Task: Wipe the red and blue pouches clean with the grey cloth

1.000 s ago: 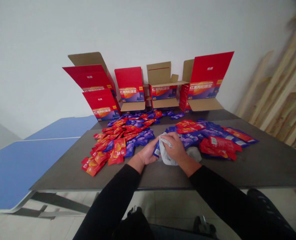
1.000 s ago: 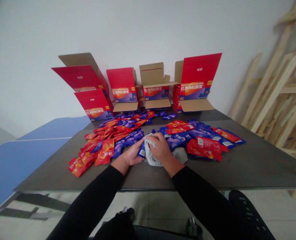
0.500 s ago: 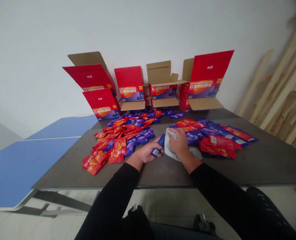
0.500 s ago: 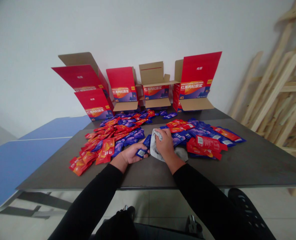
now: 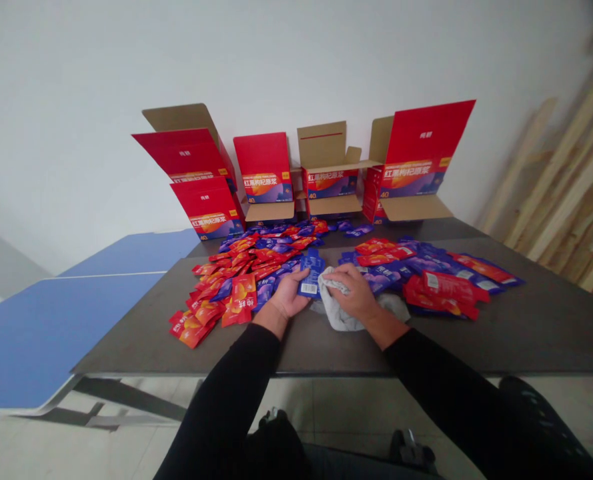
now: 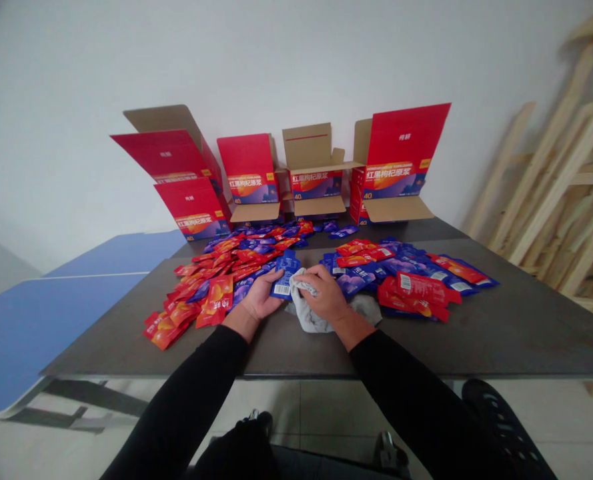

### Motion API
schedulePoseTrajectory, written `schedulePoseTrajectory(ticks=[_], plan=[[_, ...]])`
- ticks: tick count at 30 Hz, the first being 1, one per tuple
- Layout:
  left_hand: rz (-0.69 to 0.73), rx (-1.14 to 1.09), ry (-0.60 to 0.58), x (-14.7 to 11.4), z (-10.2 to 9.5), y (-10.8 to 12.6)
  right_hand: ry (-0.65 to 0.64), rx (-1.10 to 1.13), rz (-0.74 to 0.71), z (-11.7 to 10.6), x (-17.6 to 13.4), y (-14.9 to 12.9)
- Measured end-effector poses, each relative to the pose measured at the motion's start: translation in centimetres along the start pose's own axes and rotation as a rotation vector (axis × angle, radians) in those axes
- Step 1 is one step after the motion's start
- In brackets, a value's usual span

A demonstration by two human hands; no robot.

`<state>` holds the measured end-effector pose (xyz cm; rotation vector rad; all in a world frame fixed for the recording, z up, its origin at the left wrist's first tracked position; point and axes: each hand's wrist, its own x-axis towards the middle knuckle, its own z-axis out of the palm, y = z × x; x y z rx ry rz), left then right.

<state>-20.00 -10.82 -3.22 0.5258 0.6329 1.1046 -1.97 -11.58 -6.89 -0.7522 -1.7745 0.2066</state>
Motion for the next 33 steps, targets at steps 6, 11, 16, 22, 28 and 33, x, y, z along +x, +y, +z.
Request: schedulePoseTrajectory(ticks=[6,11,16,22,28,33], plan=[[0.039,0.046,-0.05,-0.2,0.4,-0.4,-0.234,-0.005,-0.187,0.5,-0.3,0.2],[0.037,0.107,-0.142,-0.2,-0.1,-0.9,-0.121,-0.05,-0.108,0.4,-0.2,1.0],[-0.036,0.168,-0.183,-0.4,-0.6,-0.9,0.024,-0.069,0.016,0.2,0.0,1.8],[-0.111,0.216,-0.151,-0.9,-0.5,-0.7,0.087,-0.119,0.15,-0.2,0.3,2.0],[-0.218,0.239,-0.241,-1.2,-1.1,-0.1,0.159,-0.154,0.251,-0.4,0.7,2.1],[-0.222,0.139,-0.272,-1.4,-1.1,0.7,0.257,-0.18,0.33,-0.5,1.2,1.8]])
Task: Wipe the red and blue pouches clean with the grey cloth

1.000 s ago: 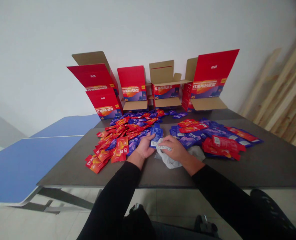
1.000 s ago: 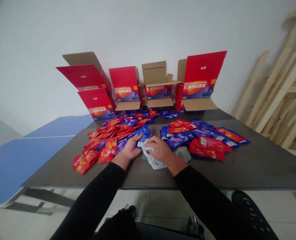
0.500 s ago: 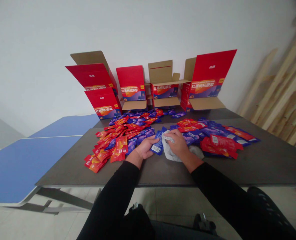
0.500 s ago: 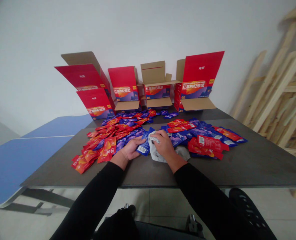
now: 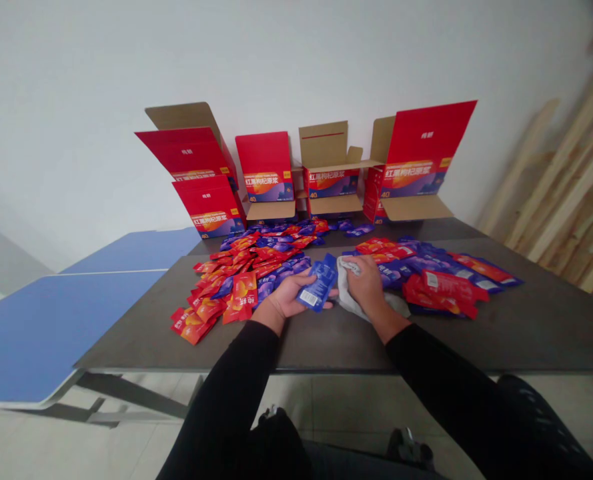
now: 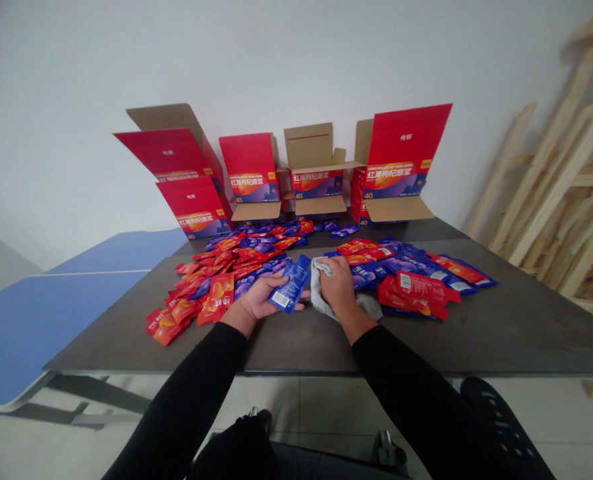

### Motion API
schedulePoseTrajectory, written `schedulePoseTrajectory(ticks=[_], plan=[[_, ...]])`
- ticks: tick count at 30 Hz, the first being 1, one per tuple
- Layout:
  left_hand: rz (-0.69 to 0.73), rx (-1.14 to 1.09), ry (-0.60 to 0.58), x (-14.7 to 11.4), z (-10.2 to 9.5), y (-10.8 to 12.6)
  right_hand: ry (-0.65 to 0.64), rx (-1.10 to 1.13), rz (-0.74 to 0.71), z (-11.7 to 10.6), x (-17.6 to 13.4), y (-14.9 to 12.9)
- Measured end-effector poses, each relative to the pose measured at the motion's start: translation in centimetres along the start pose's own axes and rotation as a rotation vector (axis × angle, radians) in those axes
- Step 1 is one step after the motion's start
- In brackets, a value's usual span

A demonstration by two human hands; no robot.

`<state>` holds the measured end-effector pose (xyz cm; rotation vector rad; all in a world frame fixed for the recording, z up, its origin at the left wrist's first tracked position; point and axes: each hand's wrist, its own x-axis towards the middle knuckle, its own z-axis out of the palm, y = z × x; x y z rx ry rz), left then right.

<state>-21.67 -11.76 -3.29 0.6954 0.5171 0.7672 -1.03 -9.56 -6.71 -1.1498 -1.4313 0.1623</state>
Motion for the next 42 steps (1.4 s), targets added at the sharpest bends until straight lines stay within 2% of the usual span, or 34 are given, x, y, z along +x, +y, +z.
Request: schedulePoseTrajectory(ticks=[6,10,14,20,22,26,29,35,39,42], plan=[[0.116,-0.207,0.092,-0.1,0.6,1.0,-0.022,0.014,0.018,-0.1,0.0,-0.3],[0.205,-0.356,0.145,0.1,0.3,1.3,-0.032,0.031,0.014,-0.1,0.0,-0.2],[0.278,-0.423,0.265,0.7,0.1,1.3,-0.042,0.026,0.007,0.0,-0.1,0.0],[0.391,-0.412,0.476,1.7,0.8,1.2,-0.039,0.022,0.0,0.0,-0.1,0.0],[0.413,-0.409,0.462,1.6,0.9,1.2,-0.058,0.026,-0.018,0.0,-0.2,0.0],[0.379,-0.372,0.315,1.4,0.9,1.0,-0.107,0.073,-0.107,-0.2,-0.4,-0.4],[0.321,-0.321,0.294,1.5,1.1,0.6,-0.164,0.131,-0.195,-0.4,-0.9,-0.9],[0.222,-0.26,0.246,2.1,1.3,-0.1,-0.425,0.258,-0.426,-0.6,-2.1,-1.9],[0.139,-0.221,0.187,2.2,1.2,-0.6,-0.566,0.246,-0.447,-0.3,-2.4,-2.2],[0.098,-0.191,0.142,2.1,1.3,-1.0,-0.585,0.202,-0.428,-0.1,-2.4,-2.1]])
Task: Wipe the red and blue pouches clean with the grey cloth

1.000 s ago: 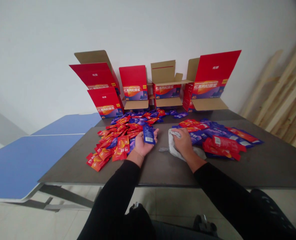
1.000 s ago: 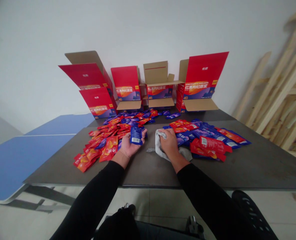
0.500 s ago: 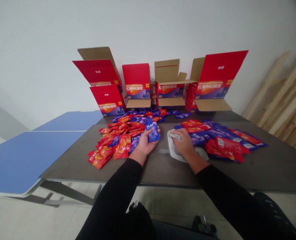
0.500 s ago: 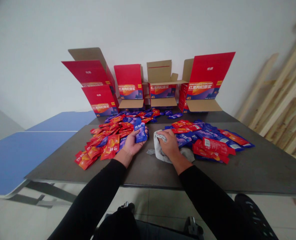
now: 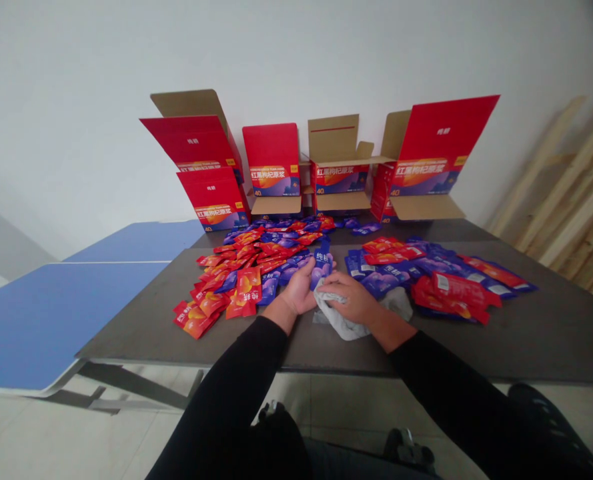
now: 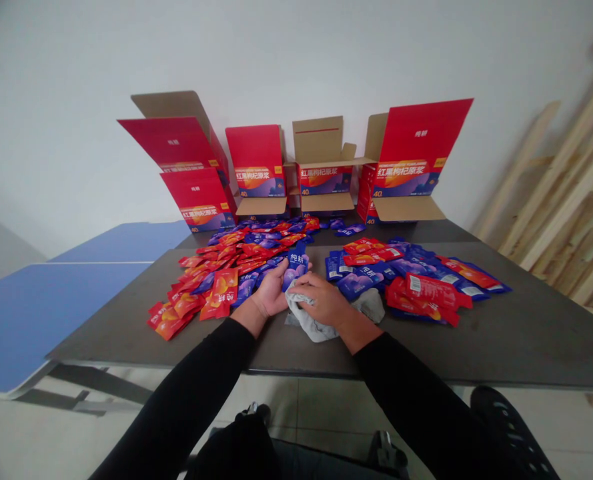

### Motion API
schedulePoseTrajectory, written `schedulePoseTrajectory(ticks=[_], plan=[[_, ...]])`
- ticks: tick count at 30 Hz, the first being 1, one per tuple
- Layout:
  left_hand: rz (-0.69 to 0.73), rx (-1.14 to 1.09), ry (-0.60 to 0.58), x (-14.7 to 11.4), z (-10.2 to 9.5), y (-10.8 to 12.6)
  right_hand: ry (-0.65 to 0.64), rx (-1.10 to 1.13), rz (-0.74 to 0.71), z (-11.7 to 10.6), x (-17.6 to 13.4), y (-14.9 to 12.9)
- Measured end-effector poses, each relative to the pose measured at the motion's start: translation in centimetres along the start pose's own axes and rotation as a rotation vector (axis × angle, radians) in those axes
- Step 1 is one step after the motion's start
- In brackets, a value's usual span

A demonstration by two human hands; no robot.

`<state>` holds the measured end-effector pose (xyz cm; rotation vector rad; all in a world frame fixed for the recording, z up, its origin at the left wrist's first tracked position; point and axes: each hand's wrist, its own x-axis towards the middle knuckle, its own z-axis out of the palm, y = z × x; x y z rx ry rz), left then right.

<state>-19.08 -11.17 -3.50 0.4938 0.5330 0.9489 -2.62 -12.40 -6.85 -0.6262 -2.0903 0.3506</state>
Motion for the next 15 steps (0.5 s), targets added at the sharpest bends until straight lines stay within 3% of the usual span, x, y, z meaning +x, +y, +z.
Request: schedulePoseTrajectory(ticks=[9,15], plan=[[-0.129,0.064,-0.103,-0.8,0.3,-0.5,0.242,-0.106,0.128,-0.3,0.1,1.2],[-0.162,0.118,-0.042,-0.9,0.2,-0.5,0.395,-0.189,0.219,-0.9,0.4,1.7]])
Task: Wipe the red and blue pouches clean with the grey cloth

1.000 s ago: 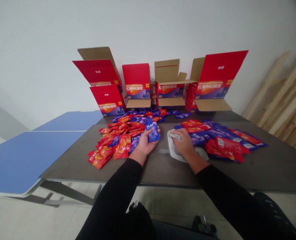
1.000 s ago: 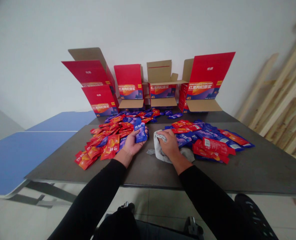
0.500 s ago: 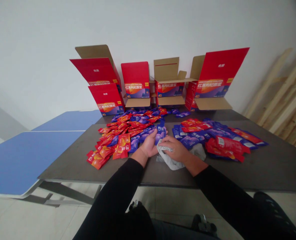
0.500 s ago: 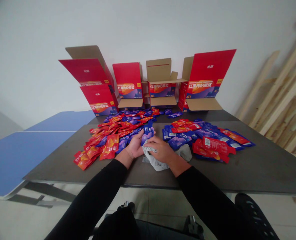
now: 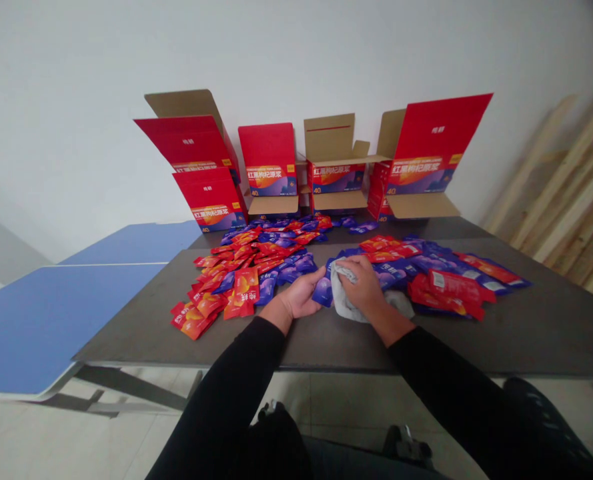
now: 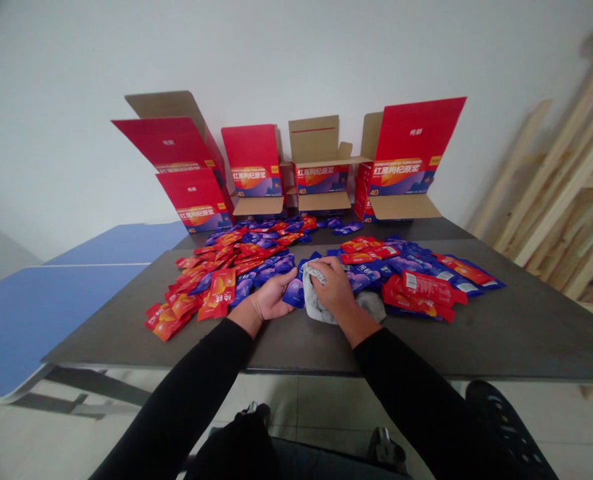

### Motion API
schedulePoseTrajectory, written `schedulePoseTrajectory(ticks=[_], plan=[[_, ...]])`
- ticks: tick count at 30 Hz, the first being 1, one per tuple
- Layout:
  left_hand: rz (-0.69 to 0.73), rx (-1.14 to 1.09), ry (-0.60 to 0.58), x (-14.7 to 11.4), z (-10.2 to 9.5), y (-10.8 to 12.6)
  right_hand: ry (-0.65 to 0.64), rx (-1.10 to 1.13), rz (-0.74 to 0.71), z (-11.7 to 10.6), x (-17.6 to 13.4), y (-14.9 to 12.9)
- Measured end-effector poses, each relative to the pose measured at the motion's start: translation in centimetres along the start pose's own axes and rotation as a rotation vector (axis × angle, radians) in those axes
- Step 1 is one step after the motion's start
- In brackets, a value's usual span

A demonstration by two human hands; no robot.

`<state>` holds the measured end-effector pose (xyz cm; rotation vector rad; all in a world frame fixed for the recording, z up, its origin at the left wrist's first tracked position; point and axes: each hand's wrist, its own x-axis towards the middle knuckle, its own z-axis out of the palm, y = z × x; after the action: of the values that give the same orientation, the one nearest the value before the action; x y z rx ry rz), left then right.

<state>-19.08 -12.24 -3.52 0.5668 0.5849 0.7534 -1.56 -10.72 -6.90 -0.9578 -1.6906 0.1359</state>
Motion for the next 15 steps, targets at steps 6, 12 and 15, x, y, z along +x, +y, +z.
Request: schedulePoseTrajectory(ticks=[6,12,15], plan=[[-0.031,0.089,0.041,-0.3,-0.3,0.2,0.098,-0.036,0.159,-0.3,0.5,0.1],[-0.035,0.031,0.026,-0.6,-0.2,0.6,0.227,-0.057,0.268,-0.7,1.3,0.3],[0.018,-0.04,0.026,-0.4,-0.3,1.0,0.26,-0.027,0.22,-0.8,1.2,-0.1]])
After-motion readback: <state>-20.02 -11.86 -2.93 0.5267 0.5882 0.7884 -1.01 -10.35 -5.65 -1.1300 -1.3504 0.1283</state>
